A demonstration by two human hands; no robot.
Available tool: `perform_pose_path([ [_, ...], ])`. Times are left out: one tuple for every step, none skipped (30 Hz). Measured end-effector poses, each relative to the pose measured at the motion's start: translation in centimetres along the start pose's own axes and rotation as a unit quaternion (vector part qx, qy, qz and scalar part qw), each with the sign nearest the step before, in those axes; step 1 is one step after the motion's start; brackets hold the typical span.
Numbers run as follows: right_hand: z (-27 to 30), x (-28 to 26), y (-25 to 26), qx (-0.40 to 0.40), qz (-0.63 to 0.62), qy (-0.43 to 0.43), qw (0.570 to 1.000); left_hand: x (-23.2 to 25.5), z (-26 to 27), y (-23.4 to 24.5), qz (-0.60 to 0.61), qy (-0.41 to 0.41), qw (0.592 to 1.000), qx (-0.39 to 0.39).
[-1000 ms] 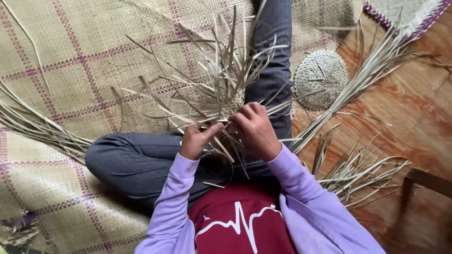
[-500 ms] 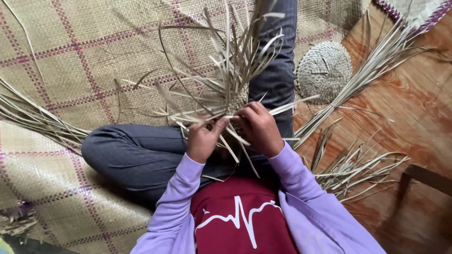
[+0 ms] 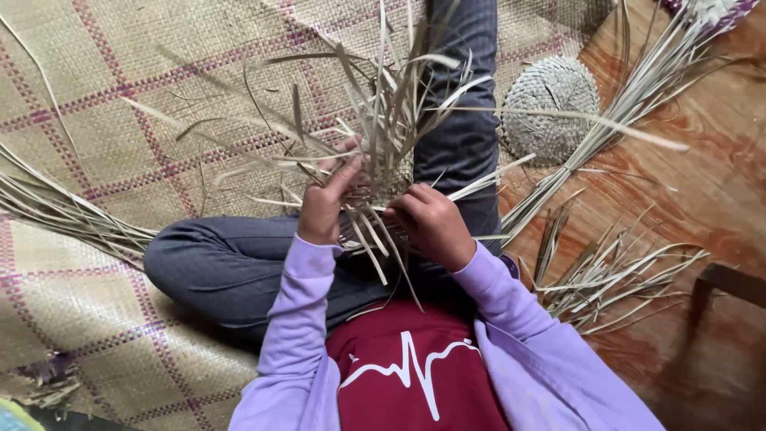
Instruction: A person is sitting on the floor and weaving a hat from straw strands.
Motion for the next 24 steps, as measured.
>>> perform_pose_path([
  [0.0,0.2,0.1,0.004,-0.001,-0.002,1.0,0.1,-0.4,0.0,-0.003,0.0,1.0,-0.002],
  [0.1,0.5,0.0,-0.007,-0.001,-0.012,1.0,-0.4,-0.7,-0.1,0.041,0.035,0.999,-0.005],
  [0.2,0.8,-0.2,-0.017,-0.003,-0.022,1.0,-1.0,-1.0,-0.2,0.086,0.071,0.994,-0.006],
  [0.1,0.8,0.3,-0.013,-0.004,-0.025,1.0,-1.9,-1.1,0.1,0.082,0.073,0.994,-0.009],
  [0.0,1.6,0.5,-0.023,-0.051,-0.063,0.996,-2.6,-1.2,0.7,0.082,0.06,0.995,0.01],
  [0.0,2.4,0.6,-0.032,-0.099,-0.1,0.99,-3.2,-1.4,1.4,0.083,0.048,0.995,0.028],
  [0.0,3.0,0.8,-0.029,-0.1,-0.102,0.989,-3.7,-1.1,1.4,0.079,0.049,0.995,0.027],
  [0.2,4.3,0.9,-0.025,-0.128,-0.146,0.981,-4.2,-0.9,1.5,0.073,0.047,0.996,0.03],
  [0.6,5.6,0.9,-0.022,-0.156,-0.189,0.969,-4.7,-0.6,1.6,0.067,0.045,0.996,0.034],
  [0.0,5.4,1.2,-0.021,-0.158,-0.191,0.969,-3.9,-0.1,0.8,0.065,0.047,0.996,0.034],
  [-0.5,5.4,1.7,-0.004,-0.191,-0.202,0.961,-3.0,0.4,-0.2,0.066,0.035,0.997,0.032],
  [-1.0,5.4,2.1,0.013,-0.223,-0.213,0.951,-2.0,0.9,-1.1,0.067,0.023,0.997,0.03],
  [-1.2,5.8,1.8,0.013,-0.223,-0.214,0.951,-2.4,1.1,-1.2,0.067,0.023,0.997,0.03],
  [-1.5,6.1,1.3,0.002,-0.192,-0.21,0.959,-2.3,1.3,-1.1,0.044,0.001,0.998,0.033],
  [-1.8,6.4,0.8,-0.009,-0.161,-0.206,0.965,-2.2,1.5,-1.1,0.022,-0.02,0.999,0.037],
  [-1.8,6.2,0.3,-0.009,-0.161,-0.206,0.965,-2.5,1.6,-1.1,0.021,-0.019,0.999,0.037],
  [-1.8,6.4,0.0,-0.004,-0.133,-0.222,0.966,-2.7,1.6,-1.7,0.026,-0.016,1.0,0.004],
  [-1.7,6.6,-0.4,0.001,-0.104,-0.236,0.966,-3.0,1.7,-2.3,0.031,-0.013,0.999,-0.028],
  [-1.2,7.3,-0.8,0.0,-0.104,-0.236,0.966,-3.0,1.9,-2.5,0.031,-0.014,0.999,-0.027],
  [-0.9,7.4,-0.7,0.037,-0.146,-0.206,0.967,-2.8,2.0,-2.5,-0.004,-0.022,1.0,-0.018],
  [-0.5,7.7,-0.5,0.072,-0.186,-0.176,0.964,-2.6,2.2,-2.5,-0.038,-0.03,0.999,-0.007],
  [-0.6,7.5,-0.7,0.07,-0.186,-0.176,0.964,-2.7,2.3,-2.6,-0.037,-0.03,0.999,-0.006],
  [-0.7,7.4,-1.0,0.072,-0.23,-0.18,0.954,-3.1,2.4,-2.3,0.003,-0.015,1.0,0.013],
  [-0.7,7.3,-1.3,0.074,-0.273,-0.183,0.941,-3.5,2.5,-2.1,0.042,0.001,0.999,0.033],
])
Point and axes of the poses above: each hand's wrist, its own z-axis away from the middle knuckle, its own y-axis out of the back of the hand, x = y × z, the point moved 10 cm from there along -z, towards the middle knuckle, and after that the axes turned 1 degree about -z, right-handed, at the moved point
